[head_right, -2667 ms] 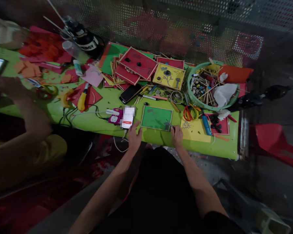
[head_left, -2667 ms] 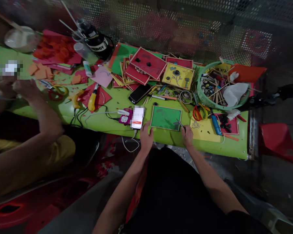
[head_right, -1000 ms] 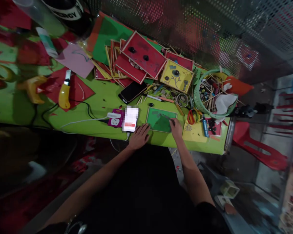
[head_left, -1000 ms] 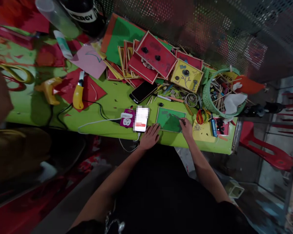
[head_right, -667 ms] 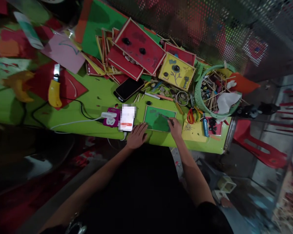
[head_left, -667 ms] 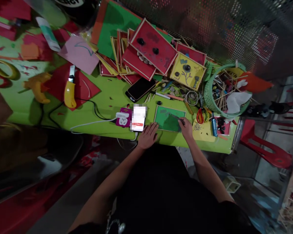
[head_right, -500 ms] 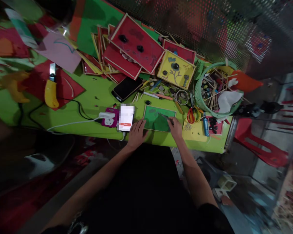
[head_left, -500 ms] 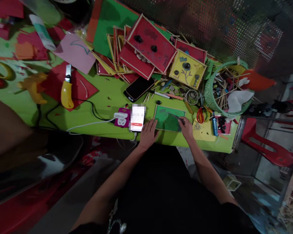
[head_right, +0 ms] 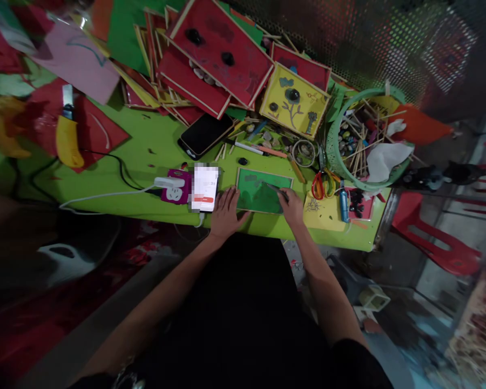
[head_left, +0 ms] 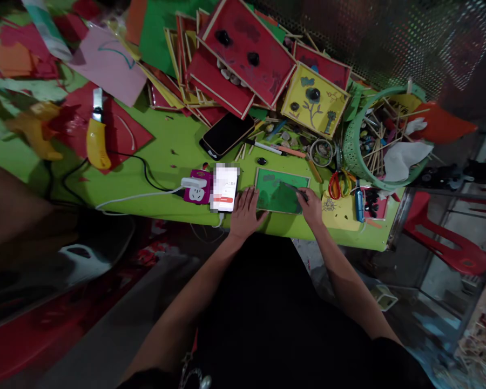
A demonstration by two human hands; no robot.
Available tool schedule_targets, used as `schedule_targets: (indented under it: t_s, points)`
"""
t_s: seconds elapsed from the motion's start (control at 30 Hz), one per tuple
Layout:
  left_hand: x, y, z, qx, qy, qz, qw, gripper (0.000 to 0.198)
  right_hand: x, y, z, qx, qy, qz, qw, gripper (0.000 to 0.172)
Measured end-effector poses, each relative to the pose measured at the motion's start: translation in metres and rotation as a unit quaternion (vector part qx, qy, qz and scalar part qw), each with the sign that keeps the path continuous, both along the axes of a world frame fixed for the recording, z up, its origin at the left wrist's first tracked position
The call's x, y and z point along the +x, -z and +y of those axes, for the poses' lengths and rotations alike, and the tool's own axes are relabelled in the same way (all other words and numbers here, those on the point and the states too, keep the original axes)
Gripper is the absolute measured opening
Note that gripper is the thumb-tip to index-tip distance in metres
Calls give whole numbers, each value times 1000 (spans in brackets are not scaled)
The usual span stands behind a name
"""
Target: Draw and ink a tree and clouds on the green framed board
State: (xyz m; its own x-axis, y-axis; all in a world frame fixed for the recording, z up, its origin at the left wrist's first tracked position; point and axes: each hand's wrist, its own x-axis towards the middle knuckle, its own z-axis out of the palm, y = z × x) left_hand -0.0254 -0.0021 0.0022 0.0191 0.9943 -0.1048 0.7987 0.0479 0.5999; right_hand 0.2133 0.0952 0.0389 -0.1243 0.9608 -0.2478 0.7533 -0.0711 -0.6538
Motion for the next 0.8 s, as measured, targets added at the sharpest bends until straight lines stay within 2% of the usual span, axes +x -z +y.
schedule_targets:
  t_s: [0.8]
  points:
    - [0,1,0,10,0,11,1000,77,-3,8,-1,27,-10,-16,999,40]
